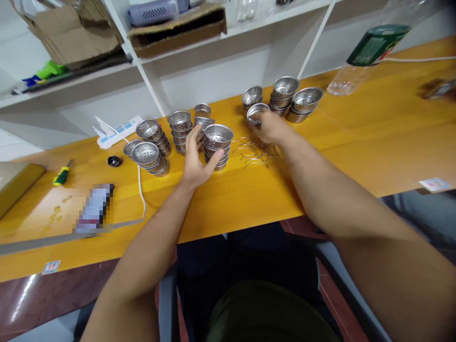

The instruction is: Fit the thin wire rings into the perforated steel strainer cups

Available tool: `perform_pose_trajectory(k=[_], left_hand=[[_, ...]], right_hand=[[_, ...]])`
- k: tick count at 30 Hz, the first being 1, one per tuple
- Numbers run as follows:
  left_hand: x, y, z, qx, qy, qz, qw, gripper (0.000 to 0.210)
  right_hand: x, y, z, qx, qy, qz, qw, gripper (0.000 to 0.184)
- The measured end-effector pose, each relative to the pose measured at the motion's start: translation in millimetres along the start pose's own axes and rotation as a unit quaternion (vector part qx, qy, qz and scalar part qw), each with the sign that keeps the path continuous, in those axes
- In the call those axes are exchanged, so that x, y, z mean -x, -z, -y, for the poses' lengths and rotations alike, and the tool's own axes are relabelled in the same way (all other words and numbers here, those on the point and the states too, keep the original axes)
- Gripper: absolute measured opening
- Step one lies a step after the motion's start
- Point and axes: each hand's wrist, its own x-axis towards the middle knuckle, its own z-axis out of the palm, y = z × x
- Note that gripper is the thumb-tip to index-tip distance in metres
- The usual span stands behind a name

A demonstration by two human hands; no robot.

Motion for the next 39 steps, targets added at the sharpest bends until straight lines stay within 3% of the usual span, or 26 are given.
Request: perform_pose_trajectory(k=[4, 6, 8, 10, 12, 14, 16, 18, 21, 24, 28, 34, 37, 39], left_hand=[[-2.1, 14.9, -9.4, -0.016, -0.013, -0.026, 0.999, 0.107], [-5.8, 20.1, -14.4, -0.033, -0.023, -0.043, 0.998, 0.102], [-11.4, 23.6, -18.8, -0.05, -0.046, -0.07, 0.995, 0.096], [-17.8, 26.4, -22.4, -0.07, -0.085, -0.112, 0.988, 0.087], [-23.2, 29.6, -25.9, -0.092, -0.113, -0.139, 0.98, 0.081], [-26.3, 34.0, -29.4, -0.107, -0.113, -0.116, 0.981, 0.085], [-27.4, 38.8, -33.2, -0.097, -0.104, -0.065, 0.988, 0.098], [-27.8, 43.2, -37.2, -0.065, -0.104, -0.021, 0.992, 0.108], [-28.8, 47.1, -44.4, -0.03, -0.087, 0.004, 0.996, 0.104], [-30.1, 46.7, -52.8, -0.026, -0.067, -0.01, 0.997, 0.095], [-30.1, 45.3, -58.5, -0.013, -0.058, -0.011, 0.998, 0.099], [-25.4, 49.2, -53.4, 0.017, -0.067, -0.021, 0.997, 0.107], [-20.0, 41.5, -57.5, 0.034, -0.069, 0.001, 0.997, 0.103], [-18.4, 34.3, -61.2, 0.036, -0.072, 0.006, 0.997, 0.105]], right_hand=[[-7.2, 1.4, -4.5, 0.002, -0.036, 0.015, 0.999, 0.027], [-8.6, 6.5, -8.1, -0.012, -0.015, -0.016, 1.0, 0.025], [-5.7, 12.7, -8.4, -0.071, 0.032, -0.087, 0.993, 0.03], [3.1, 17.4, -0.6, -0.197, 0.1, -0.166, 0.961, 0.042], [17.8, 18.8, 17.7, -0.34, 0.172, -0.184, 0.906, 0.055], [35.7, 16.0, 43.7, -0.434, 0.246, -0.133, 0.856, 0.057], [52.5, 9.7, 70.3, -0.462, 0.323, -0.076, 0.822, 0.054], [64.7, 2.4, 90.2, -0.466, 0.387, -0.03, 0.795, 0.049], [72.4, -2.6, 101.2, -0.476, 0.433, 0.02, 0.765, 0.041], [72.9, 4.5, 98.9, -0.478, 0.439, 0.025, 0.76, 0.042], [75.6, 17.2, 100.5, -0.462, 0.425, -0.019, 0.778, 0.04], [88.7, 11.3, 118.8, -0.469, 0.387, -0.07, 0.791, 0.048], [88.3, 12.6, 122.1, -0.48, 0.329, -0.107, 0.806, 0.054], [79.7, 17.8, 114.7, -0.519, 0.274, -0.131, 0.799, 0.055]])
